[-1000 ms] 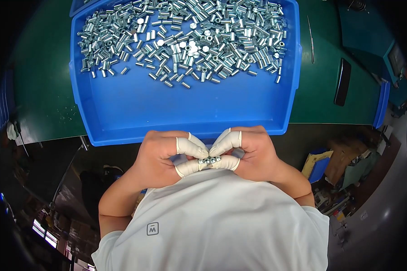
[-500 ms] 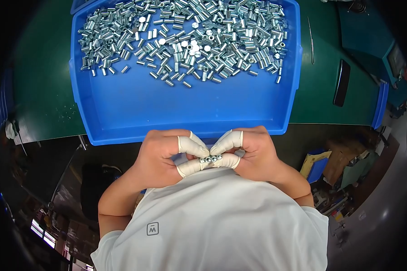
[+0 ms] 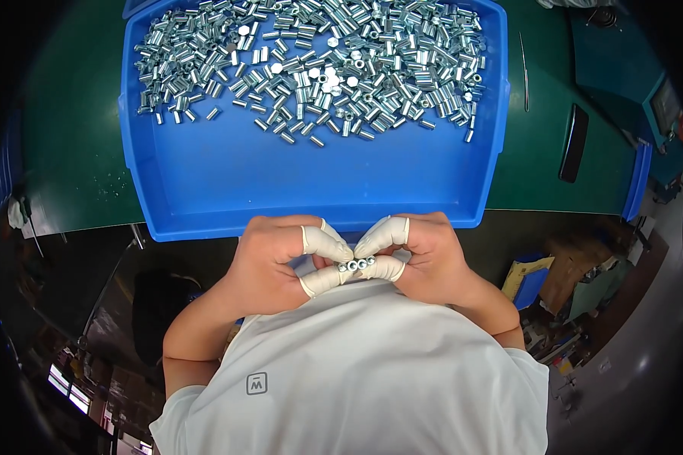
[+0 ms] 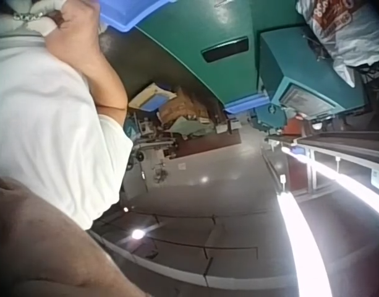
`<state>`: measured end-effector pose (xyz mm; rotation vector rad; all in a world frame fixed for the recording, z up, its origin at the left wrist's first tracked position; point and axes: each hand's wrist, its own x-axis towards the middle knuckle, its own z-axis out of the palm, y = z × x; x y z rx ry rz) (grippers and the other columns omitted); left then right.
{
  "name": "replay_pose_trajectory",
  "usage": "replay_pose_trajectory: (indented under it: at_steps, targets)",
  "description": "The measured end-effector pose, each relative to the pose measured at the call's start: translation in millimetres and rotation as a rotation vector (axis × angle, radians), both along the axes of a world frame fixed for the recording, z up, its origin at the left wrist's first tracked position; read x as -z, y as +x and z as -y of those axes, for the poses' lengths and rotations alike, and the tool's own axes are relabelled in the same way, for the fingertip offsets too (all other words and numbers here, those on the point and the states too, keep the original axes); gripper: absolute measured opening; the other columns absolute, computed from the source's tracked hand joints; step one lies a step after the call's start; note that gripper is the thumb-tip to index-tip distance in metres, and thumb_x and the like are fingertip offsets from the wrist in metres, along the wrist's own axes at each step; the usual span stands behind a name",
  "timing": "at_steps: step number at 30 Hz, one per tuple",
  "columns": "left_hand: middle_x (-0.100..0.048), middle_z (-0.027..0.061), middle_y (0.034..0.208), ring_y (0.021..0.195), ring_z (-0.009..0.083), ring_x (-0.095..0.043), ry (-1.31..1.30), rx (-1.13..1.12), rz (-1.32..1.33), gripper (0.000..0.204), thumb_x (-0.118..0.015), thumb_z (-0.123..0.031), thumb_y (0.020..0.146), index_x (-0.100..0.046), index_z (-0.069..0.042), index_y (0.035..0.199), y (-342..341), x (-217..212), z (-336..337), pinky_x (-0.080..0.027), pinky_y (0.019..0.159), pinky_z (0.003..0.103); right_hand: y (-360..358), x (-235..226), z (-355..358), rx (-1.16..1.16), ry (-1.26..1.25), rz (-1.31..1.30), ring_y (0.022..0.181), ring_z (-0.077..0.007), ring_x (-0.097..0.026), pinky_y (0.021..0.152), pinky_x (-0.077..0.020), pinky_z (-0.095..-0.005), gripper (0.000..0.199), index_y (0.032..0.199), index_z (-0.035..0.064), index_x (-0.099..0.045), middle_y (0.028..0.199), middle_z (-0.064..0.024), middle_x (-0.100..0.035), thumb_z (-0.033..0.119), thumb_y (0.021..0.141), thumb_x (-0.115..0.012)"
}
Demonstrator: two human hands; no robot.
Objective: Inspecting and sorting small metal components from a bin on an assembly line workstation using a metal probe.
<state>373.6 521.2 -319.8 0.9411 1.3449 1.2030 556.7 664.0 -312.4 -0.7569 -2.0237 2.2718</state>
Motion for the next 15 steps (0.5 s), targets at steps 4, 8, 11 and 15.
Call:
replay_pose_trajectory:
  at_steps: [4,8,11,15]
  targets:
    - [-0.073,0.0093,0.083,0.066,0.0156,-0.069,0.0,0.0,-0.006,0.017,-0.082,0.003,0.076,-0.074,-0.003,0.09,0.8,0.3,0.0,-0.053,0.059,0.026,-0.9,-0.6,-0.8,0.004,-0.006,0.0,0.081,-0.0194,-0.074,0.07,-0.0584,-0.0284,0.014,0.094,-0.0014,-0.071,0.088,-0.0108,-0.075,-0.004,0.082,-0.078]
    - [-0.073,0.0083,0.082,0.068,0.0149,-0.069,-0.016,0.0,-0.015,0.017,-0.083,0.002,0.076,-0.074,-0.004,0.089,0.2,-0.4,-0.1,-0.052,0.059,0.026,-1.6,-0.2,-2.5,-0.017,-0.002,0.022,0.08,-0.0187,-0.074,0.071,-0.0585,-0.0285,0.013,0.093,-0.0017,-0.071,0.088,-0.0104,-0.075,-0.003,0.082,-0.078]
    - [-0.074,0.0074,0.081,0.069,0.0141,-0.07,-0.032,0.015,-0.033,0.019,-0.085,0.001,0.075,-0.073,-0.005,0.088,-1.5,-1.6,-0.7,-0.051,0.059,0.025,-2.3,-1.0,-3.1,-0.022,-0.008,0.03,0.08,-0.018,-0.074,0.07,-0.0584,-0.0283,0.013,0.093,-0.0016,-0.071,0.088,-0.0101,-0.075,-0.003,0.082,-0.079]
    - [-0.074,0.0067,0.082,0.068,0.0129,-0.068,-0.027,0.021,-0.056,0.022,-0.086,-0.001,0.075,-0.073,-0.004,0.094,-0.8,-0.5,0.2,-0.051,0.059,0.025,-2.9,-1.6,-1.9,-0.002,-0.018,0.025,0.08,-0.0168,-0.073,0.07,-0.058,-0.0277,0.012,0.093,-0.0009,-0.072,0.088,-0.0094,-0.075,-0.001,0.083,-0.079]
